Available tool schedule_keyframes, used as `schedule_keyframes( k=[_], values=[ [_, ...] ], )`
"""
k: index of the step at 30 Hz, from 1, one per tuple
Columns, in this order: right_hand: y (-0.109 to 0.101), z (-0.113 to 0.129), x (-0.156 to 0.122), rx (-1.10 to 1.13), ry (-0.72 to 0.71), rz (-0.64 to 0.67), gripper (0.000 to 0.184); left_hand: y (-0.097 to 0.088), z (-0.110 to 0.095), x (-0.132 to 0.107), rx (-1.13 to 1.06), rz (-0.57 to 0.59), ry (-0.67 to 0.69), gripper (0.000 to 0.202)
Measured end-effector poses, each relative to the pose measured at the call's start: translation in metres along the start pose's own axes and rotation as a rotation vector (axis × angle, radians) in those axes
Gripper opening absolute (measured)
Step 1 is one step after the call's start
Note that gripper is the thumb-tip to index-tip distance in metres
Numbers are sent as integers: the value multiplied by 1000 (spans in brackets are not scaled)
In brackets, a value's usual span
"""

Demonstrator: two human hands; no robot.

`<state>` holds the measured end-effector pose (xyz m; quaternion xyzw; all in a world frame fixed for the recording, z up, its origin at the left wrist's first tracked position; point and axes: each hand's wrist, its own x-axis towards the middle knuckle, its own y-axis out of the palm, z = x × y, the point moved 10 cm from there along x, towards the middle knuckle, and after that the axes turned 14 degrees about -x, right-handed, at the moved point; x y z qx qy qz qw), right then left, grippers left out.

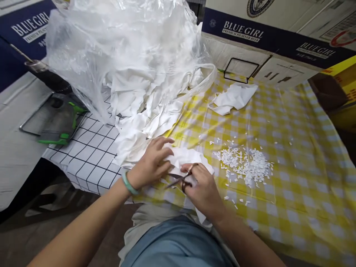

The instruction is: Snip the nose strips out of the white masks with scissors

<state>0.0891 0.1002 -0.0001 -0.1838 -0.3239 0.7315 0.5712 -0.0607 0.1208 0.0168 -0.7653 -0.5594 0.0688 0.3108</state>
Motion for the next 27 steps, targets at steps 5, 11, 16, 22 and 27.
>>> schedule_keyframes(
  k=[5, 11, 16, 22, 27],
  values=[
    [-18, -13, 37, 396, 196, 6, 16, -46, -12, 37, -353, -187, -146, 11],
    [-40, -70, 69, 365, 391, -107, 23, -35, 38, 32, -600, -7, -526, 27],
    [-29, -88, 72, 330, 428, -110, 26, -31, 46, 29, -712, -43, -503, 27],
    [-48, -116, 63, 246, 495, -207, 34, -76, 42, 35, -760, -487, -227, 21],
    [-52, -113, 50, 69, 497, -171, 47, -62, 38, 17, -262, -204, -229, 20]
  ],
)
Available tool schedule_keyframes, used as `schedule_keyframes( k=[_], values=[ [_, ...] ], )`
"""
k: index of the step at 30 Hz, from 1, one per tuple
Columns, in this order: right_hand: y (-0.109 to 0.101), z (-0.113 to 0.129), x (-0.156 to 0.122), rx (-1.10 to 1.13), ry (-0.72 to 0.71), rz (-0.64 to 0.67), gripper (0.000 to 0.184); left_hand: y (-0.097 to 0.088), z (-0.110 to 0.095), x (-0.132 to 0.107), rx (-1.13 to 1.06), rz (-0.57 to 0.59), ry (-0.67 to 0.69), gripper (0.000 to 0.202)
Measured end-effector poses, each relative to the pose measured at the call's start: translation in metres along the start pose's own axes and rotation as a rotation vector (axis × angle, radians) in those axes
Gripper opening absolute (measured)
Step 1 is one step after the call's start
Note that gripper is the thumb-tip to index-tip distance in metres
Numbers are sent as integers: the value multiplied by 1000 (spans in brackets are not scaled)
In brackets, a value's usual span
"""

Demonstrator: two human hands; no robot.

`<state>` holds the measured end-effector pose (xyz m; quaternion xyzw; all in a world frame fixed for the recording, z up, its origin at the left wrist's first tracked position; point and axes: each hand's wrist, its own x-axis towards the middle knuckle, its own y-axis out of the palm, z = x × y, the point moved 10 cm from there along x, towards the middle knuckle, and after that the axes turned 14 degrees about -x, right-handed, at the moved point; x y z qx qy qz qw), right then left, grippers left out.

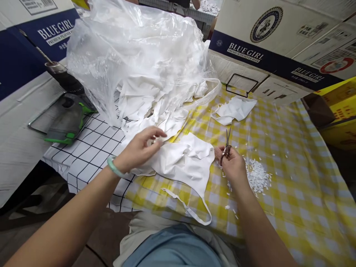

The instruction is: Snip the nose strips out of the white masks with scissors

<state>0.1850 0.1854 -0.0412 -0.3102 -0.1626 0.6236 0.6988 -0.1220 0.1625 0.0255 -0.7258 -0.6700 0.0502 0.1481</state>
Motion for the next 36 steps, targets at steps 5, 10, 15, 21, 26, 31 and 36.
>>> schedule_keyframes(
  k=[5, 10, 15, 21, 26, 31, 36],
  values=[
    [5, 24, -20, -194, -60, 87, 52, 8, 14, -13, 351, 132, 14, 28],
    [20, 48, -38, -94, -100, 189, 44, 12, 10, -17, 325, 265, -77, 23],
    [69, 98, -69, 367, -339, 393, 35, 39, -9, -32, -437, 273, -381, 28],
    [75, 95, -58, 405, -314, 369, 19, 49, 8, -44, -805, 185, -635, 22],
    [50, 88, -45, 368, -270, 335, 21, 64, 12, -55, -655, 359, -617, 23],
    [57, 84, -55, 405, -234, 381, 23, 75, -29, -50, -485, 404, -351, 26],
    [95, 68, -93, 522, -102, 549, 34, 70, -68, -36, -454, 128, 8, 22]
  ],
)
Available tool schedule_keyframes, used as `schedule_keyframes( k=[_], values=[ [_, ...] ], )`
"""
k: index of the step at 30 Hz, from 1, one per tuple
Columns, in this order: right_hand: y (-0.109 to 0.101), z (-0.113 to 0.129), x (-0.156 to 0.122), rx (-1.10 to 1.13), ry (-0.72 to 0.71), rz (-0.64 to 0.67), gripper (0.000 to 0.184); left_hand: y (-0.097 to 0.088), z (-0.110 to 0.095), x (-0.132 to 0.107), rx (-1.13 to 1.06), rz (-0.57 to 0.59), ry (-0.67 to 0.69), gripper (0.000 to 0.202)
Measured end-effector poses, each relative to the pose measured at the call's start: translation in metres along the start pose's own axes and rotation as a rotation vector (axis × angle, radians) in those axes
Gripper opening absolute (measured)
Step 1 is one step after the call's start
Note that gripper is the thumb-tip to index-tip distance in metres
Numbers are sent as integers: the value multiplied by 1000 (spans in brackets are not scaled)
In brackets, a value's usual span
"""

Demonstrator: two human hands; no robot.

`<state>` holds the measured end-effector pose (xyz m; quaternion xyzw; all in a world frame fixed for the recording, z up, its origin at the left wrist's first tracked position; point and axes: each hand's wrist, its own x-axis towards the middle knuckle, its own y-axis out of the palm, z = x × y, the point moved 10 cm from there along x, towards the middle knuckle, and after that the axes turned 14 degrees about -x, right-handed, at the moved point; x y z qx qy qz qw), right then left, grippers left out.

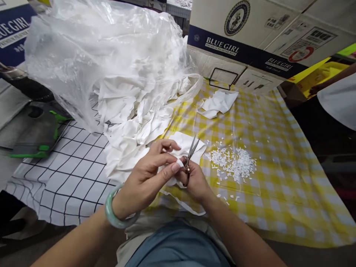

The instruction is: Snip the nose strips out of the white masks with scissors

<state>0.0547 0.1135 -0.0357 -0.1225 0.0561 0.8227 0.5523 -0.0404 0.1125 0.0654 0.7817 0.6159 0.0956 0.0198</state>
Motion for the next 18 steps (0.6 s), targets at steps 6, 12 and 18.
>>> schedule_keyframes(
  k=[6, 12, 18],
  values=[
    [-38, 4, -26, -273, -63, -78, 26, 22, 62, 4, -428, -211, -175, 22],
    [-100, 31, -60, -884, -199, -238, 34, 58, 73, 5, -187, -143, -99, 25],
    [-113, 22, -72, -993, -144, -212, 39, 80, 84, 8, -91, -86, -104, 24]
  ],
)
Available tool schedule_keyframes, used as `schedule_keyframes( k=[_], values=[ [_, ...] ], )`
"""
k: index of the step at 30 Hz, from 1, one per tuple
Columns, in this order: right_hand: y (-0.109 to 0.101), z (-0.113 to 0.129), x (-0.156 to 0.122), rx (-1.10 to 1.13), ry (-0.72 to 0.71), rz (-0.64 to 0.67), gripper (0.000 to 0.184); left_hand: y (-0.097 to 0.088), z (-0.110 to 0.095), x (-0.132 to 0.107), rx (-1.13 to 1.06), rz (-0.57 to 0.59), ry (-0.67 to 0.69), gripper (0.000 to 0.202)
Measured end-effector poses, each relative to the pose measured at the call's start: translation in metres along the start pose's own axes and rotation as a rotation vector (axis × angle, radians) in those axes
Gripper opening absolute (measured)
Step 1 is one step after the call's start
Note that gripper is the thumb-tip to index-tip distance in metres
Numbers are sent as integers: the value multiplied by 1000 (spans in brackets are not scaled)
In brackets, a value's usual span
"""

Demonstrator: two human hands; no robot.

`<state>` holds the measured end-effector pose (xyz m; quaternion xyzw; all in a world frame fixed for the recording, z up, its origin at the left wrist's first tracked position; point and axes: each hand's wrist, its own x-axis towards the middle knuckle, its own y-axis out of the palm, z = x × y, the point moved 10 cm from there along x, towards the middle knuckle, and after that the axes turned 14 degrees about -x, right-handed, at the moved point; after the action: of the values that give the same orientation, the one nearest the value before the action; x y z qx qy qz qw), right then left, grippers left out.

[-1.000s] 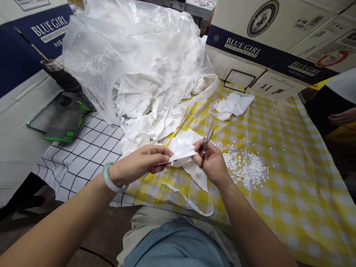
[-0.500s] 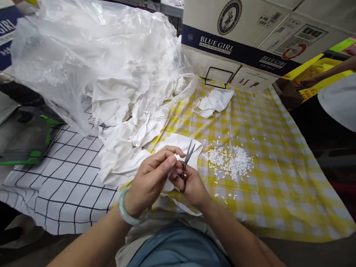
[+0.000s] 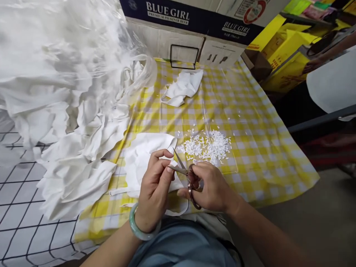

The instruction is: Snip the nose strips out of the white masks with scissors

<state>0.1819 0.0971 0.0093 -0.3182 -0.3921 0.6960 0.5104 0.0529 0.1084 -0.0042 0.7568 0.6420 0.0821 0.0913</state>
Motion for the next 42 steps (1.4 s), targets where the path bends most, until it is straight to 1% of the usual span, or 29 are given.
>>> schedule_keyframes(
  k=[7, 13, 17, 23, 32, 37, 42],
  values=[
    [6, -15, -3, 20, 25, 24, 40, 10, 9, 4, 19, 49, -5, 21],
    [5, -17, -1, 43, 32, 12, 44, 12, 16, 3, 39, 46, -46, 21],
    [7, -19, 0, 53, 56, 33, 48, 14, 16, 4, 34, 55, -30, 20],
    [9, -19, -1, 56, 53, 28, 40, 16, 15, 3, 25, 62, 6, 20],
    [11, -22, -3, 83, 81, 52, 37, 19, 15, 3, 29, 80, 18, 20],
    [11, -33, -9, 101, 116, 37, 40, 30, 10, 7, 63, 122, 57, 23],
    [12, -55, -25, 69, 231, 83, 42, 50, 7, 15, 122, 193, 112, 24]
  ],
)
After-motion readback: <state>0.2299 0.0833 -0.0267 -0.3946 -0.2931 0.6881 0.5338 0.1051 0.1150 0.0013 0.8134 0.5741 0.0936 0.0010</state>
